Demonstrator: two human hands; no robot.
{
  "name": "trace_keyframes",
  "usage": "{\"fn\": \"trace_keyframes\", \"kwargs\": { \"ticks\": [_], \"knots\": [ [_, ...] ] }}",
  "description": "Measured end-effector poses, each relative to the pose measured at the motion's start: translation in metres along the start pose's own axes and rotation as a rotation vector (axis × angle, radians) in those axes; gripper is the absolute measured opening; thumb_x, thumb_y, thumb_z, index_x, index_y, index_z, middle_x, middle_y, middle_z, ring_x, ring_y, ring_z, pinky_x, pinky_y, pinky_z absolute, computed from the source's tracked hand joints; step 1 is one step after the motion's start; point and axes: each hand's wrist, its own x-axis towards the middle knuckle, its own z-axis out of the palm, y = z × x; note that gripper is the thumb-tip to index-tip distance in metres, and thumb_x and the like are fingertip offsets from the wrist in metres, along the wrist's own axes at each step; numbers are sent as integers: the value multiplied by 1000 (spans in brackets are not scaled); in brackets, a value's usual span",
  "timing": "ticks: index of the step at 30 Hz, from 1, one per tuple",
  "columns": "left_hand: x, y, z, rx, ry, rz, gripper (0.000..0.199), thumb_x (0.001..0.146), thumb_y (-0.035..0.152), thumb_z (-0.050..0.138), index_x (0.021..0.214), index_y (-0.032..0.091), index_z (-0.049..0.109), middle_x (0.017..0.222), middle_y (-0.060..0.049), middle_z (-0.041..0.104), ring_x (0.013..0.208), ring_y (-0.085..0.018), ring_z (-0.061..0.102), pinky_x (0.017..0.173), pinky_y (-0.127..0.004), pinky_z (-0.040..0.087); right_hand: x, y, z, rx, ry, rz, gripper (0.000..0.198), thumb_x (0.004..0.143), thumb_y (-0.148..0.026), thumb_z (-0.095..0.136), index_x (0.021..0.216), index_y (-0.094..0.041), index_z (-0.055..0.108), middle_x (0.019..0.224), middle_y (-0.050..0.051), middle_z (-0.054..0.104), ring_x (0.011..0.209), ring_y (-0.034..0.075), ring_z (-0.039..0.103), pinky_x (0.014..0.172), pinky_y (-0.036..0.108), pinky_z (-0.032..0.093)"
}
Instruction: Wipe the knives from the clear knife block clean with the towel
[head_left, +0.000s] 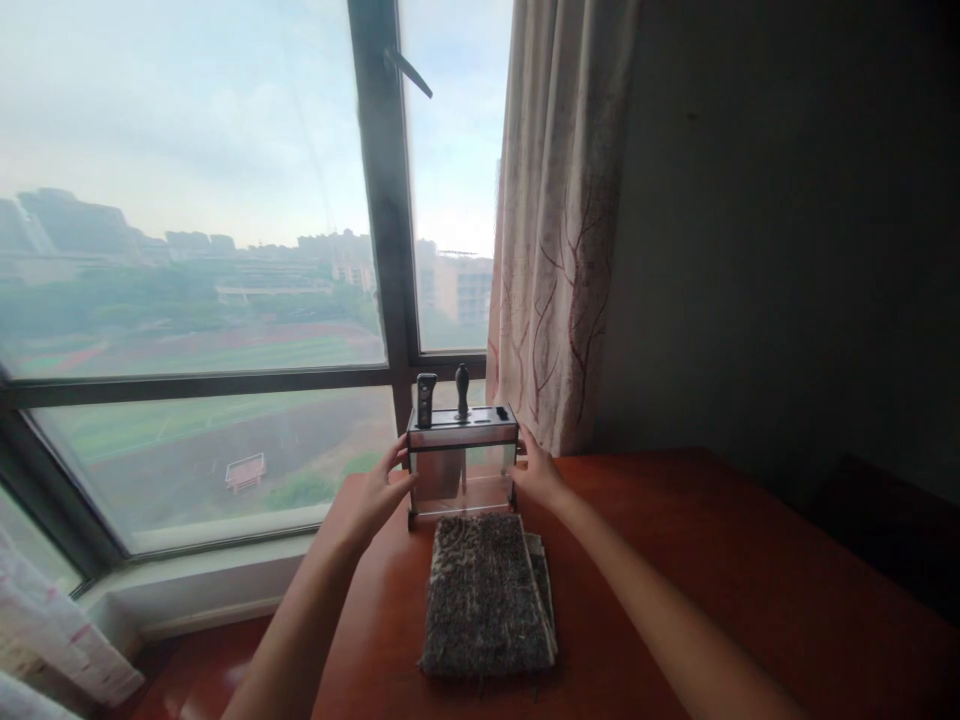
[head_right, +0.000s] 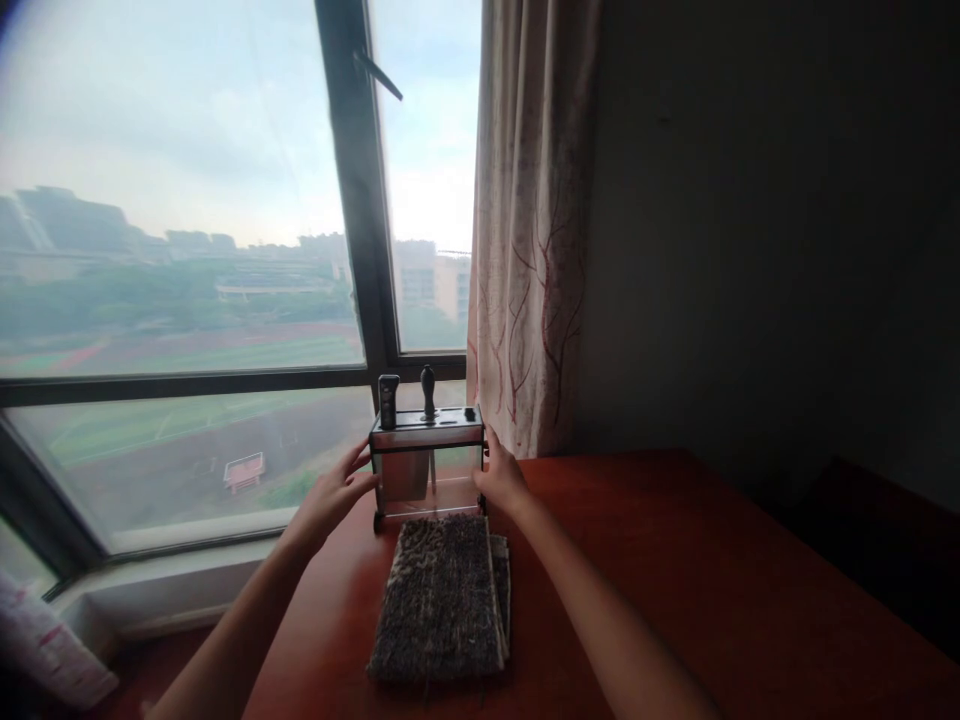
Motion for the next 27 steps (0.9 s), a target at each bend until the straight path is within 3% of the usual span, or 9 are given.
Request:
{"fn": "trace_keyframes", "kwargs": {
  "ticks": [4,11,18,22,27],
  "knots": [
    [-2,8,17,-34,-80,33,73,74,34,61,141,18,40,134,-15,56,123,-30,51,99,-42,42,-4,8,-16,-20,42,-22,74,67,-12,60,138,-24,42,121,8,64,110,23,59,96,40,45],
    [3,5,31,-107,-160,88,66,74,36,64,136,21,47,128,-14,60,127,-32,46,102,-45,38,-9,18,-28,40,108,1,74,64,-13,61,135,-23,44,118,8,64,110,23,58,101,42,41],
    [-8,-12,34,-205,-99,-1,68,77,44,60,137,19,40,136,-17,52,126,-29,48,96,-40,43,-22,35,-26,201,186,213,73,70,-23,61,138,-22,34,114,10,64,100,22,63,90,39,49],
    [-23,-39,37,5,-3,-136,46,78,47,52,109,14,56,114,-16,64,110,-28,59,88,-38,48,-52,49,-24,295,185,383,70,73,-26,56,138,-23,32,102,9,67,89,23,68,74,35,55],
    [-50,-68,47,150,-102,-238,30,74,48,51,76,18,56,70,-6,65,71,-26,66,61,-34,49,-98,61,-22,360,112,509,70,69,-30,58,136,-21,37,86,4,67,74,20,69,64,34,56]
  ]
}}
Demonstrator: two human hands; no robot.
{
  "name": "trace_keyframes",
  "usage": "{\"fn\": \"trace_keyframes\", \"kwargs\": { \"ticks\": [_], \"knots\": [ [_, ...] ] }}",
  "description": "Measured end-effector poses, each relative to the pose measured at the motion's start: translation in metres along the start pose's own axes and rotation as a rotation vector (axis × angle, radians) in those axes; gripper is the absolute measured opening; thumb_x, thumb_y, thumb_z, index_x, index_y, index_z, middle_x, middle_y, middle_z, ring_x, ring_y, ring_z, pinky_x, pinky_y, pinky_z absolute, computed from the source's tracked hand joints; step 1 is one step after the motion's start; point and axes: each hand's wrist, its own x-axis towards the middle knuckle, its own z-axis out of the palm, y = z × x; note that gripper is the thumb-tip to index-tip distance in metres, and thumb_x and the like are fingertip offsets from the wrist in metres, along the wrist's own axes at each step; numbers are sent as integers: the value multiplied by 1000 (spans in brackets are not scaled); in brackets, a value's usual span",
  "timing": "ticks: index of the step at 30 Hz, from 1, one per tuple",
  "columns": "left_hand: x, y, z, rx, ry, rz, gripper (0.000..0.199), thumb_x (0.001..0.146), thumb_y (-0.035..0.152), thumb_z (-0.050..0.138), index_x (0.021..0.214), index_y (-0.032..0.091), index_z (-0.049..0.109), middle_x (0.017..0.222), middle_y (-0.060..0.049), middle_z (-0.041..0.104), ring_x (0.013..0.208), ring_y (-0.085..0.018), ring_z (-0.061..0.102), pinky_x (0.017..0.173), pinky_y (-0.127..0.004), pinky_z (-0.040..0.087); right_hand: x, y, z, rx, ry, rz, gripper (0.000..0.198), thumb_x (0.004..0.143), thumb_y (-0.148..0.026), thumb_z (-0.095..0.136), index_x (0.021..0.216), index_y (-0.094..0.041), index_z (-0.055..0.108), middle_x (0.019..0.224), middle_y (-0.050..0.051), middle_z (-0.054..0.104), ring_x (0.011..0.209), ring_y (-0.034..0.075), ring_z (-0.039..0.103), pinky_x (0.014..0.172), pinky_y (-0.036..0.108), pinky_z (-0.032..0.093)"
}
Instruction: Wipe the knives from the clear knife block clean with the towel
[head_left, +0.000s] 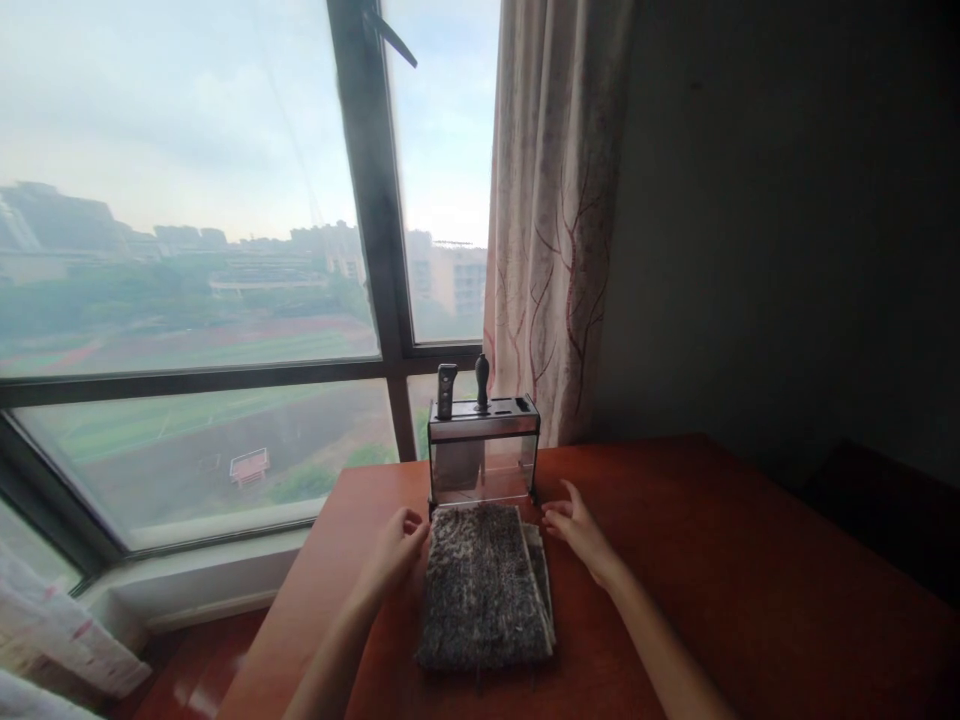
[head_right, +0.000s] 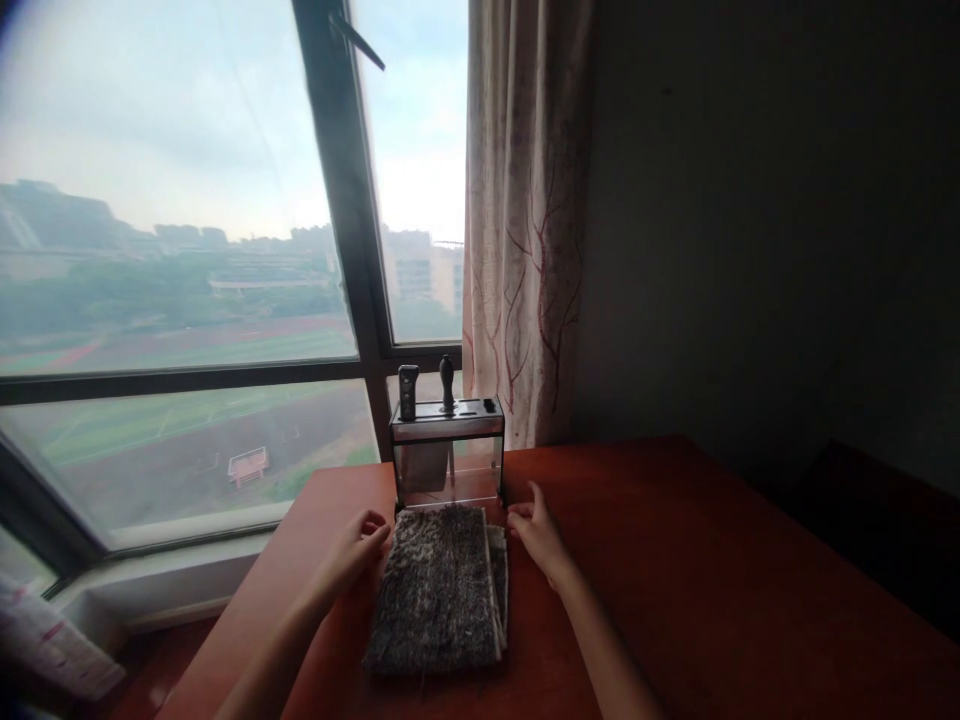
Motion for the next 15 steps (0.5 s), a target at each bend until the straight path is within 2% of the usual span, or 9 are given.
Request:
{"fn": "trace_keyframes", "kwargs": {
  "ticks": [3,7,11,15],
  "knots": [
    [-9,-4,10,85,-66,-5,28,78,46,48,75,19,55,64,-3,64,65,-24,65,59,-31,45,-14,12,-2,-6,-2,37,73,66,-29,61,135,-20,38,87,2,66,78,21,68,66,33,55],
    [-14,5,19,254,-128,43,22,82,39,46,83,20,57,73,-4,67,74,-23,66,63,-28,42,-23,18,6,-5,-29,68,74,70,-29,60,138,-20,34,96,6,66,85,21,69,70,33,54],
    [-20,20,31,377,-169,94,20,84,33,45,93,20,57,81,-5,68,79,-23,66,63,-27,40,-22,17,20,-111,-60,-27,69,70,-23,59,135,-19,38,103,9,68,91,22,68,82,38,52],
    [-30,28,43,406,-182,130,20,85,32,46,97,20,57,82,-5,68,79,-22,65,63,-26,38,-19,17,29,-156,-50,-129,54,69,-20,57,123,-19,51,116,9,66,108,24,62,98,41,43]
  ]
}}
